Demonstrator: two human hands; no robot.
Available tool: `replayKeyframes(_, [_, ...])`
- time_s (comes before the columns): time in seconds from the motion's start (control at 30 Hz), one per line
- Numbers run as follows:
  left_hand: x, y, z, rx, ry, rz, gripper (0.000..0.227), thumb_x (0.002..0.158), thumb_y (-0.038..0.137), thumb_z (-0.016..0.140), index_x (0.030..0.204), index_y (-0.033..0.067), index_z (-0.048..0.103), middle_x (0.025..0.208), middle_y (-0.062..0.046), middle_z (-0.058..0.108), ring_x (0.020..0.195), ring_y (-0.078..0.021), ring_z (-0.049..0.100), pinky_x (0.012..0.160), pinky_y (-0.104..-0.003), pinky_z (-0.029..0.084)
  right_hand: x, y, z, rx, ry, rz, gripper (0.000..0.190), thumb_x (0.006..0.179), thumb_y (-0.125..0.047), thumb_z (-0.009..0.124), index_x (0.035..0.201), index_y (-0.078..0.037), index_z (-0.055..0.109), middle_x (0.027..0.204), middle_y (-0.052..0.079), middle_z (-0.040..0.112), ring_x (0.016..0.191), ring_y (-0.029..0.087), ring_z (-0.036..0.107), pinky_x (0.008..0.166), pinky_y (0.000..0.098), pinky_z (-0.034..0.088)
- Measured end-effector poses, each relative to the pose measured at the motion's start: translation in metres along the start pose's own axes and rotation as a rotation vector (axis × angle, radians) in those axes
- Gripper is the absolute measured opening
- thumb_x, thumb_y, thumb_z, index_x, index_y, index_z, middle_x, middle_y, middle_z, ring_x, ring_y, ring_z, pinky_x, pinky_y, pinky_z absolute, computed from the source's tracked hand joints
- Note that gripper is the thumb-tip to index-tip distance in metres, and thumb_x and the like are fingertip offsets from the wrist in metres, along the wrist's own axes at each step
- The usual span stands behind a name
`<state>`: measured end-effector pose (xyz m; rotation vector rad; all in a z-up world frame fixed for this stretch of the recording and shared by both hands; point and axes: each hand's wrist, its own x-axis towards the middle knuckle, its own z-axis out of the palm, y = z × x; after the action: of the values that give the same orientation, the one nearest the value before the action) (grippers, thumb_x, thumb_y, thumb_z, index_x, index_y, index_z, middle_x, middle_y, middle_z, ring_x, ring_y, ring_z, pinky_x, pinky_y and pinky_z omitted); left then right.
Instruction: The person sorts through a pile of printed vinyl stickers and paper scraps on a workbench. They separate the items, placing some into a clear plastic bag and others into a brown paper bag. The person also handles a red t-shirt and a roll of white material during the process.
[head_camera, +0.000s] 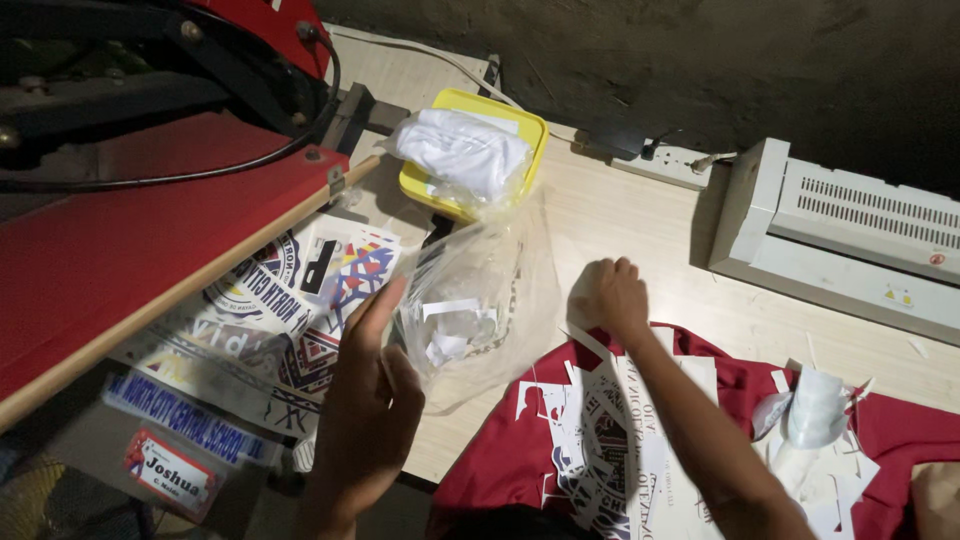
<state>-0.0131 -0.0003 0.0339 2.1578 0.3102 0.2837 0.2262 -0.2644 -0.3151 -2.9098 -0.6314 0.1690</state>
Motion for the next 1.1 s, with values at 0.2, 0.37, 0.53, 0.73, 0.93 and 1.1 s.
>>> replayKeyframes(0.2, [-0.003, -0.002, 0.006, -0.006, 0.004, 0.093, 0.056, 0.099, 0.004, 0.044, 0.154, -0.0014, 0.035, 0.154, -0.022, 0.045, 0.141, -0.032, 0.049, 0.114, -0.04, 0.04, -0.016, 0.004, 0.037, 0.197, 0.153, 0.034, 0.059, 0.076, -0.028, 0.082, 0.121, 0.0, 0.058, 0.102, 0.021, 0.062, 0.092, 0.037, 0.064, 0.076, 0.047, 0.055])
replayKeyframes(0.37, [-0.003, -0.007, 0.006, -0.067, -0.013, 0.07, 0.068, 0.089, -0.005, 0.048, 0.156, -0.0023, 0.036, 0.156, -0.02, 0.046, 0.111, -0.0243, 0.06, 0.092, -0.034, 0.048, 0.006, 0.017, -0.004, 0.691, -0.071, 0.174, 0.019, 0.102, -0.019, 0.066, 0.104, 0.0, 0.064, 0.092, 0.015, 0.07, 0.086, 0.026, 0.066, 0.079, 0.0397, 0.055])
replayKeyframes(0.53, [-0.004, -0.003, 0.008, -0.171, -0.056, 0.045, 0.079, 0.078, -0.015, 0.05, 0.154, -0.0015, 0.036, 0.151, -0.015, 0.048, 0.072, -0.0111, 0.057, 0.069, -0.025, 0.052, -0.017, 0.009, -0.151, 1.433, 0.487, -0.21, 0.008, 0.109, 0.001, 0.06, 0.113, -0.004, 0.055, 0.108, 0.011, 0.068, 0.099, 0.02, 0.067, 0.091, 0.0298, 0.055])
replayKeyframes(0.73, [-0.014, 0.011, 0.008, -0.223, -0.116, 0.086, 0.082, 0.079, -0.015, 0.056, 0.156, 0.0007, 0.034, 0.151, -0.012, 0.049, 0.067, -0.0095, 0.053, 0.063, -0.024, 0.05, -0.098, -0.079, -0.303, 1.677, 0.313, -0.907, 0.025, 0.095, -0.023, 0.066, 0.111, -0.01, 0.052, 0.112, 0.018, 0.073, 0.11, 0.026, 0.073, 0.106, 0.0429, 0.058])
replayKeyframes(0.93, [-0.036, 0.01, -0.002, -0.343, -0.21, 0.017, 0.085, 0.081, -0.012, 0.056, 0.161, 0.0038, 0.03, 0.127, -0.014, 0.061, 0.067, -0.0075, 0.055, 0.062, -0.024, 0.049, -0.123, -0.14, -0.333, 0.689, 0.01, -0.683, 0.032, 0.092, 0.0, 0.064, 0.122, 0.004, 0.052, 0.123, 0.023, 0.07, 0.119, 0.033, 0.068, 0.097, 0.0412, 0.054])
replayKeyframes(1.1, [-0.053, 0.0, -0.024, -0.496, -0.201, -0.064, 0.084, 0.083, -0.013, 0.049, 0.162, 0.0047, 0.028, 0.094, -0.006, 0.056, 0.063, -0.0059, 0.053, 0.055, -0.022, 0.046, -0.138, -0.092, -0.296, 1.043, 0.268, -0.604, 0.018, 0.109, 0.005, 0.058, 0.126, 0.0, 0.056, 0.127, 0.013, 0.066, 0.118, 0.022, 0.065, 0.109, 0.0347, 0.054])
